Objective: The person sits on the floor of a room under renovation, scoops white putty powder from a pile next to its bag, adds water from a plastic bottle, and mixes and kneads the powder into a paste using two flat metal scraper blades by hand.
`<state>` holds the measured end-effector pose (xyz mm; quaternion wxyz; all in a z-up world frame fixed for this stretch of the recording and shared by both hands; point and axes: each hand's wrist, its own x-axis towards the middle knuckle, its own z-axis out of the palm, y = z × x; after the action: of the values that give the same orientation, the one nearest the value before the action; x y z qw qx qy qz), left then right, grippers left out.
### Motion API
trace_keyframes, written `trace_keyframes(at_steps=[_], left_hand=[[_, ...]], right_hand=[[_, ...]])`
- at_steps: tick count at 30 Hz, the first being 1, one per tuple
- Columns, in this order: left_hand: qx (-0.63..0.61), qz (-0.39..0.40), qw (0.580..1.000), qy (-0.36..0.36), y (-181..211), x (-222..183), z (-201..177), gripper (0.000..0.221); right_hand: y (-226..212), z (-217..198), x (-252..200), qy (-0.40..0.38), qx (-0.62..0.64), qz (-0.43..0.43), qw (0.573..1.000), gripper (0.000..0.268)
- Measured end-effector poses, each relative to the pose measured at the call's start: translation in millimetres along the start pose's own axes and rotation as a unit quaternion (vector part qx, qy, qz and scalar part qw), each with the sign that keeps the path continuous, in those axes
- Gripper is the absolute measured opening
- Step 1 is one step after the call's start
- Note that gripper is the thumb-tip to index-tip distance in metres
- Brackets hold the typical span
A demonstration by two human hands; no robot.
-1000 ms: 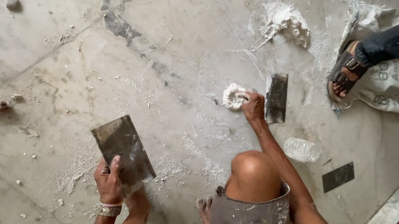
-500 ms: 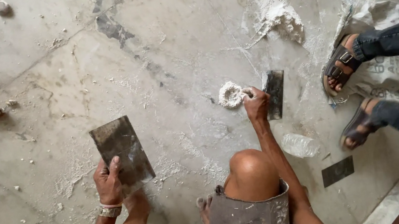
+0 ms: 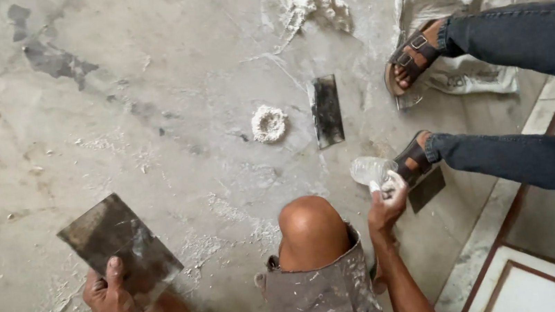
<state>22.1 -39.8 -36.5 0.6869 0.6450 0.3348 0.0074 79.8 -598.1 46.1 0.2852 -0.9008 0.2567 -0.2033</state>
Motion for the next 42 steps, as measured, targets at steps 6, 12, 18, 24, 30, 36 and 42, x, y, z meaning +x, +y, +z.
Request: trace_keyframes(at_steps=[6, 12, 18, 24, 30, 36, 42], left_hand=[[0.0, 0.004, 1.0, -0.011, 25.5, 5.2, 17.4, 0.022], [0.031, 0.013, 0.999, -0.026, 18.4, 9.0, 16.7, 0.024], [0.01, 0.031, 0.999, -0.025, 18.9, 10.1, 22.2, 0.027], [0.01, 0.024, 0.999, -0.019, 18.3, 8.9, 20.8, 0.027], [-0.016, 0.022, 0.999, -0.027, 20.8, 7.9, 24.0, 0.025], [0.012, 0.032, 0.999, -0.014, 21.6, 6.0, 23.6, 0.027], [-0.01, 0.037, 0.999, -0.01, 5.9, 5.0, 20.3, 0.024]], right_hand=[[48.2, -27.9, 7.5, -0.017, -0.168, 0.096, 0.981, 0.08], [173.3, 3.5, 15.1, -0.106, -0.23, 0.037, 0.967, 0.048], [144.0, 5.8, 18.3, -0.078, -0.234, -0.053, 0.968, 0.027], [27.8, 8.7, 41.4, -0.197, -0.213, -0.168, 0.942, 0.018], [-34.5, 35.0, 70.7, -0.322, -0.193, -0.222, 0.9, 0.017], [-63.8, 64.7, 88.3, -0.367, -0.198, -0.31, 0.854, 0.017], [-84.0, 83.5, 94.0, -0.395, -0.208, -0.351, 0.823, 0.019]])
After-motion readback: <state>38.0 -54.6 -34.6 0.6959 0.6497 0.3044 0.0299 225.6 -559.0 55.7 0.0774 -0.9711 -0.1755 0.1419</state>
